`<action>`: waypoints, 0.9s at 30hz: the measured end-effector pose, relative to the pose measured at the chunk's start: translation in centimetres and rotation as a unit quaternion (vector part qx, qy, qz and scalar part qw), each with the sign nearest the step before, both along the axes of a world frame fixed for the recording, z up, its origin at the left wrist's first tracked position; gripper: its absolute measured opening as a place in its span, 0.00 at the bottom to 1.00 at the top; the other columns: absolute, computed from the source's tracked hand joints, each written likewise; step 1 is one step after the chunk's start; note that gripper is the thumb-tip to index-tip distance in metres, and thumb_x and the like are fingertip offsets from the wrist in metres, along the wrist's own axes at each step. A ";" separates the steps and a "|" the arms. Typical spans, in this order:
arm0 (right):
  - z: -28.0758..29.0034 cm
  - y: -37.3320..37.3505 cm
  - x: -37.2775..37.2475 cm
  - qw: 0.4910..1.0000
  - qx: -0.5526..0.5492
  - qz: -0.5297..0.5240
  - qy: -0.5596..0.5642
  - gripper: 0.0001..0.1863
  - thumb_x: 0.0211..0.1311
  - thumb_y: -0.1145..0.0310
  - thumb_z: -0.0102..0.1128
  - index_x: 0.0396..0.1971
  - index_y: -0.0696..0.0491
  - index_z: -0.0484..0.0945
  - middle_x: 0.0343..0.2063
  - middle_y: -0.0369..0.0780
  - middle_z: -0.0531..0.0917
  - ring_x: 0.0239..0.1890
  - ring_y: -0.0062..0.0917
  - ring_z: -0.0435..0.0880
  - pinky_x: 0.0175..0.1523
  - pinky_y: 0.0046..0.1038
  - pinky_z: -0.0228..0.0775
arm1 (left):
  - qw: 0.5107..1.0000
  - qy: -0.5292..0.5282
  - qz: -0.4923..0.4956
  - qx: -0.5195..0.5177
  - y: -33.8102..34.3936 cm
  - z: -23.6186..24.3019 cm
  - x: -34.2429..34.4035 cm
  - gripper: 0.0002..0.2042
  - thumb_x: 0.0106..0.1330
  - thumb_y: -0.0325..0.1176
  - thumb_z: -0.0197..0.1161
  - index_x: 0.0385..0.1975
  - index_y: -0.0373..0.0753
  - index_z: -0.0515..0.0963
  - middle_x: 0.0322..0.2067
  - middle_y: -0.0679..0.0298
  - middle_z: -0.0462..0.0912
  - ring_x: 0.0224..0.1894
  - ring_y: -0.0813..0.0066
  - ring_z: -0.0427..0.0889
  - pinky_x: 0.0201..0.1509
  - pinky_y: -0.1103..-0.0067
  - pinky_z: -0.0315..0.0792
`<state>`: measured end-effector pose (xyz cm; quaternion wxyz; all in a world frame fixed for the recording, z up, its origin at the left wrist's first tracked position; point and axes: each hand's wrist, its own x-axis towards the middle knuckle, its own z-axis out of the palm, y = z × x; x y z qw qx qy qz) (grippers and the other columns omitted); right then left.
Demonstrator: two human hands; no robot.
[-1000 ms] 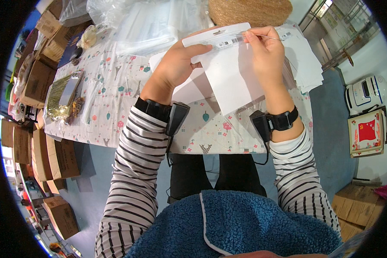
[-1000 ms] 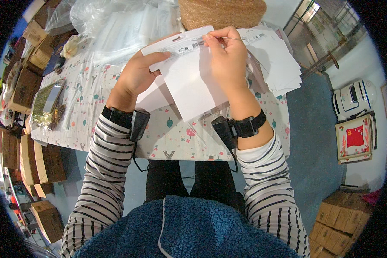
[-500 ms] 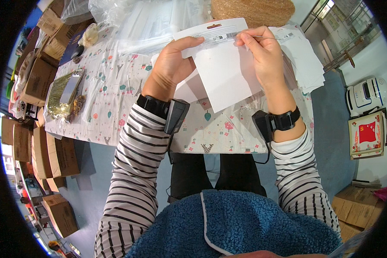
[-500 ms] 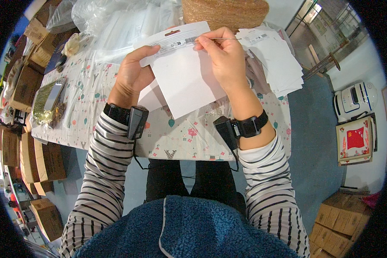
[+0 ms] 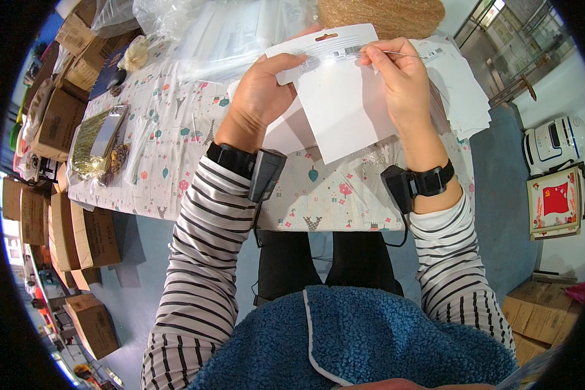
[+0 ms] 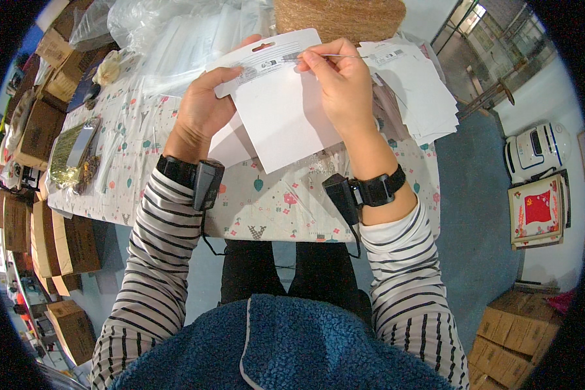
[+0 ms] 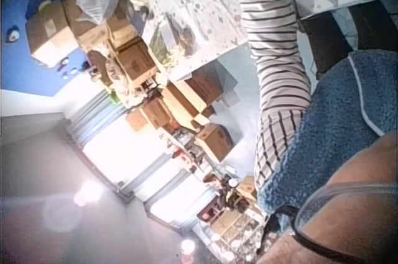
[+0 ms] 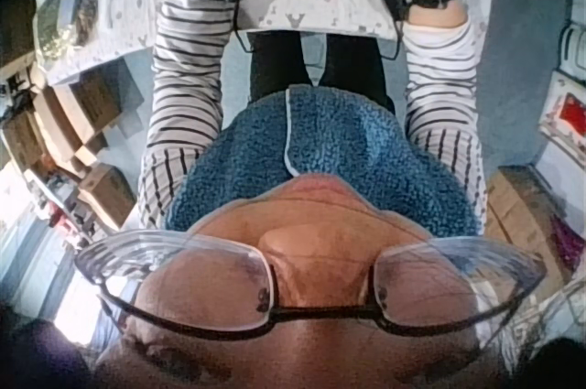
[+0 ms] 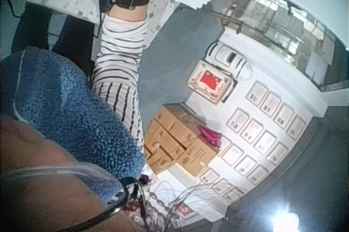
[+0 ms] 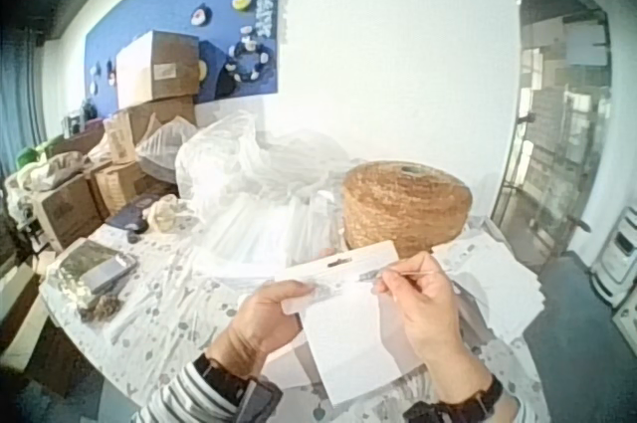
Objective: The person repeatedly picks up white envelopes from a table, uses a needle and thread to sew along the top edge, and places the finished envelopes into a growing stack. The task is performed one at a time in a repetitive cycle.
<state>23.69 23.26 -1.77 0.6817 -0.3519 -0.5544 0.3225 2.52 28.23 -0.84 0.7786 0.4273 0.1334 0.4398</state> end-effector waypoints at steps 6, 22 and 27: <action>-0.1 0.2 0.4 0.998 -0.001 -0.056 0.002 0.04 0.69 0.75 0.58 0.39 0.58 0.75 0.36 0.41 0.84 0.39 0.21 0.82 0.52 0.23 0.72 | 0.996 0.040 -0.070 0.038 0.8 -0.3 -0.3 0.22 0.69 0.28 0.52 0.62 0.26 0.67 0.57 0.49 0.77 0.58 0.61 0.78 0.65 0.69 0.71; 0.5 -0.8 -1.6 0.961 0.070 -0.101 -0.246 0.03 0.65 0.77 0.61 0.34 0.58 0.76 0.34 0.37 0.83 0.38 0.20 0.81 0.48 0.23 0.74 | 0.979 0.191 -0.026 0.069 0.2 -0.9 0.5 0.19 0.67 0.25 0.61 0.58 0.33 0.73 0.49 0.62 0.83 0.48 0.75 0.82 0.51 0.79 0.78; 0.3 -0.7 -1.7 0.959 0.062 -0.123 -0.247 0.03 0.64 0.76 0.60 0.33 0.58 0.75 0.31 0.39 0.85 0.36 0.24 0.84 0.46 0.26 0.75 | 0.972 0.221 -0.021 0.081 0.4 -1.0 0.3 0.19 0.67 0.25 0.61 0.58 0.33 0.73 0.51 0.60 0.82 0.51 0.72 0.82 0.55 0.77 0.78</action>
